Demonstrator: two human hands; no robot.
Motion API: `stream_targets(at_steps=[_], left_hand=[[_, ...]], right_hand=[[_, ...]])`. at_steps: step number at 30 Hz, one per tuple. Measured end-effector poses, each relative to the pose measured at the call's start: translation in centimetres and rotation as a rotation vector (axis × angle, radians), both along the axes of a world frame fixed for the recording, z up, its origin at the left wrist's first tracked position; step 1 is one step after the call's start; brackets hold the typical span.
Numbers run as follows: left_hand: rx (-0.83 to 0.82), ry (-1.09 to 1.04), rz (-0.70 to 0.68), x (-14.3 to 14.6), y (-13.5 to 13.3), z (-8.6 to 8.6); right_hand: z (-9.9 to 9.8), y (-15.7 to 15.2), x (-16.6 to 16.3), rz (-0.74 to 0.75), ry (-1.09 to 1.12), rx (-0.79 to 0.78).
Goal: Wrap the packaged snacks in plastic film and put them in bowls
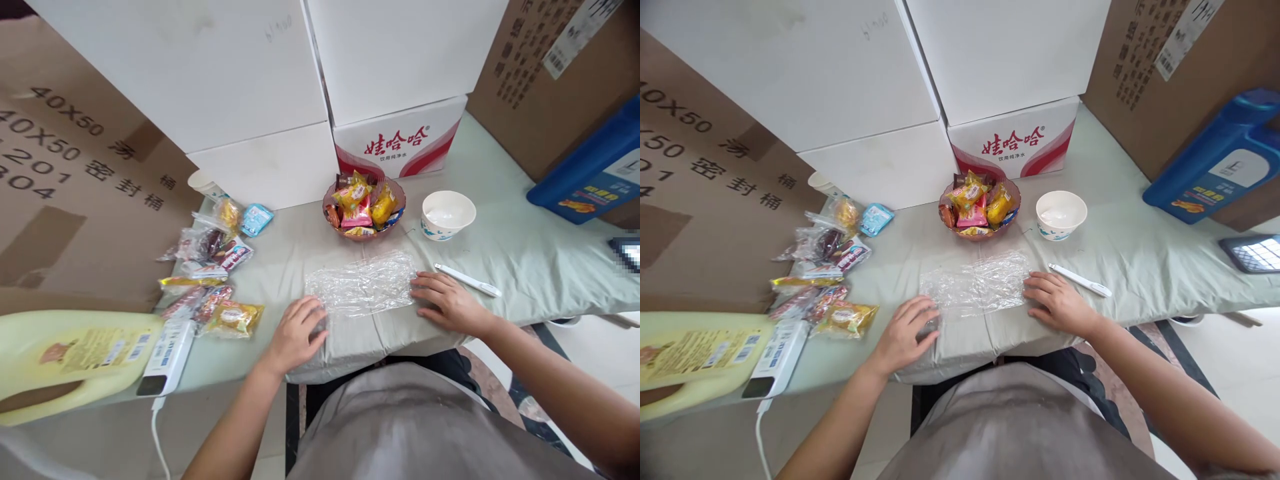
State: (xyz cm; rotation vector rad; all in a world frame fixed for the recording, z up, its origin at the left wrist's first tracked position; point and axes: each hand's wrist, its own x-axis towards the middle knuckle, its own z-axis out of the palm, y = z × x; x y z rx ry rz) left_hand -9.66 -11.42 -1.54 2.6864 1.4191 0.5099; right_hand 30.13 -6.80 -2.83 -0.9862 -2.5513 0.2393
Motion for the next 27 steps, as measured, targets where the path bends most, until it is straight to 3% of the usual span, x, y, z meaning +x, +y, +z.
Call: stream_targets(at_steps=[3, 11, 19, 27], left_hand=[[0.016, -0.042, -0.049, 0.3, -0.5, -0.3], [-0.033, -0.224, 0.064, 0.1, 0.2, -0.4], [-0.06, -0.145, 0.494, 1.2, 4.0, -1.0], [-0.05, 0.113, 0.634, 3.4, 6.1, -1.8]], right_hand=[[-0.6, -0.4, 0.4, -0.007, 0.035, 0.038], [0.4, -0.5, 0.0, -0.012, 0.154, -0.033], [0.6, 1.3, -3.1, -0.49, 0.074, -0.185], [0.0, 4.0, -6.0, -0.668, -0.277, -0.169]])
